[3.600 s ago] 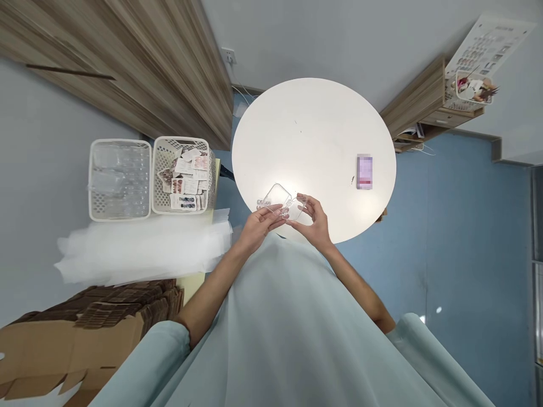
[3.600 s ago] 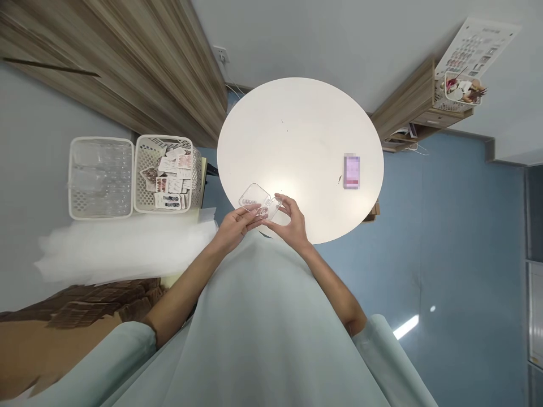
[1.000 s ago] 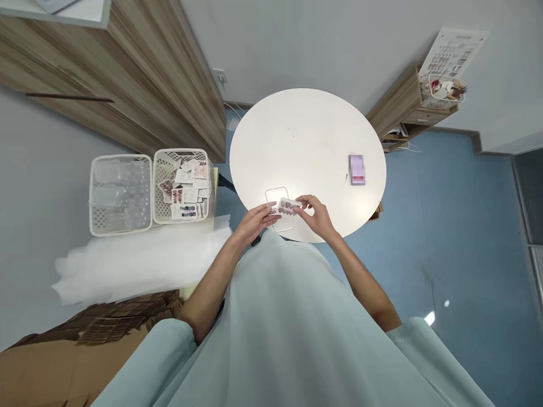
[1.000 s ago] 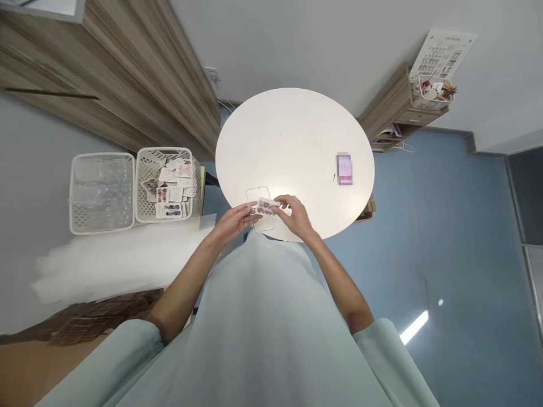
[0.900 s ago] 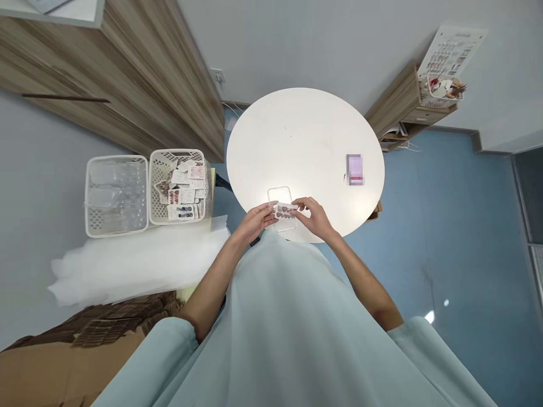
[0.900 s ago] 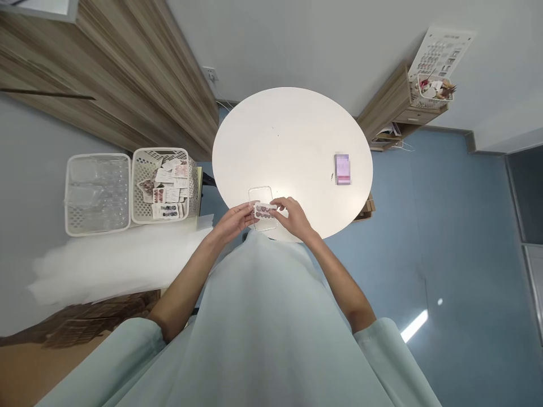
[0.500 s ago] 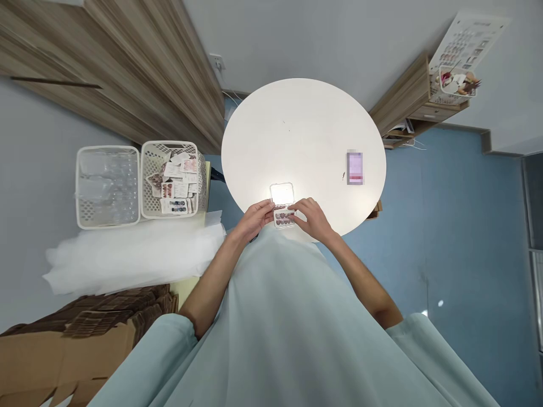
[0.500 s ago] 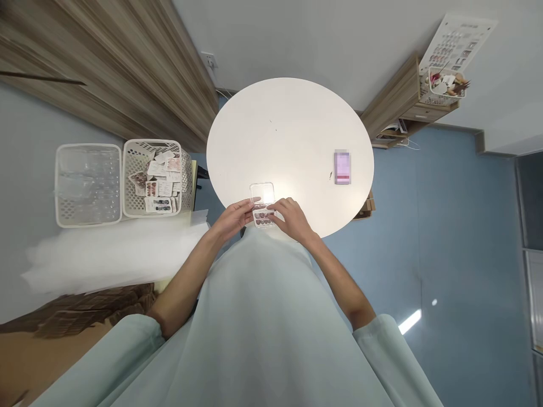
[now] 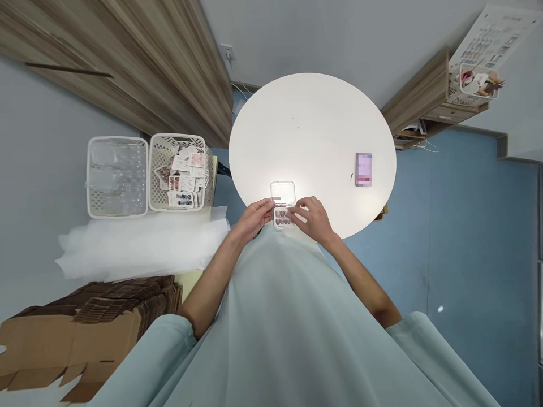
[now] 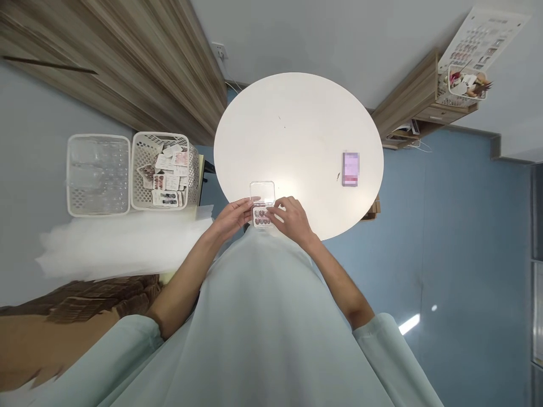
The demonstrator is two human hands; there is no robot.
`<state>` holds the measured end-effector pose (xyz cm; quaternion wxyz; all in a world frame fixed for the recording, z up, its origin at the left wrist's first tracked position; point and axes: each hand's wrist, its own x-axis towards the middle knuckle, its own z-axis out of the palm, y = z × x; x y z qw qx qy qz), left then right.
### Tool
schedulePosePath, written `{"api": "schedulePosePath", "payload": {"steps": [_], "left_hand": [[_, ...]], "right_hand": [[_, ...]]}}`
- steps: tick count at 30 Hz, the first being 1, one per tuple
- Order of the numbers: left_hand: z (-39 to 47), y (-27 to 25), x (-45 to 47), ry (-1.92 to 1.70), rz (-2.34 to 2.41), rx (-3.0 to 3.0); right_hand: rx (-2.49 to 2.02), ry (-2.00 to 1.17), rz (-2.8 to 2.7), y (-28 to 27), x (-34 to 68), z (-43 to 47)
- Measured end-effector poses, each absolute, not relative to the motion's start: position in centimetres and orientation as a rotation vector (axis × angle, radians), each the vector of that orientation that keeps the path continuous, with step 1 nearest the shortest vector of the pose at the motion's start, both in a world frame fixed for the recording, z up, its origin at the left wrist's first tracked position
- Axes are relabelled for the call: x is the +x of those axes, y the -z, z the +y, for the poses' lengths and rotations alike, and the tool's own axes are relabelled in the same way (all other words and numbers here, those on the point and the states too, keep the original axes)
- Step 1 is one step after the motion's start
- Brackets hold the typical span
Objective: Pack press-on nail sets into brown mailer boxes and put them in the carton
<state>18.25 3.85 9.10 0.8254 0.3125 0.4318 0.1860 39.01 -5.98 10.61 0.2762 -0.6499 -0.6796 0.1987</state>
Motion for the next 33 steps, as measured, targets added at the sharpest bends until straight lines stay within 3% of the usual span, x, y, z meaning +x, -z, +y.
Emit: {"api": "schedulePosePath", "payload": {"steps": [6,11,21,33], "left_hand": [[3.9,-9.5,17.1,-0.361,0.892,0.674],[3.5,-9.4,16.2,-0.314,0.875,0.67],[2.6,-9.0,14.6,-0.343,0.822,0.63],[2.9,-9.1,14.7,-0.402,0.845,0.576]], "right_hand": [[-1.846,-0.873,-1.094,-10.6,38.9,-2.9],[-1.746,-1.203,-0.896,-10.0,38.5,-0.7],[-1.67,-1.179,-0.948,-8.9,37.9,0.6],[-1.659,-1.13,-1.018,-15.0,38.2,-1.8]]}}
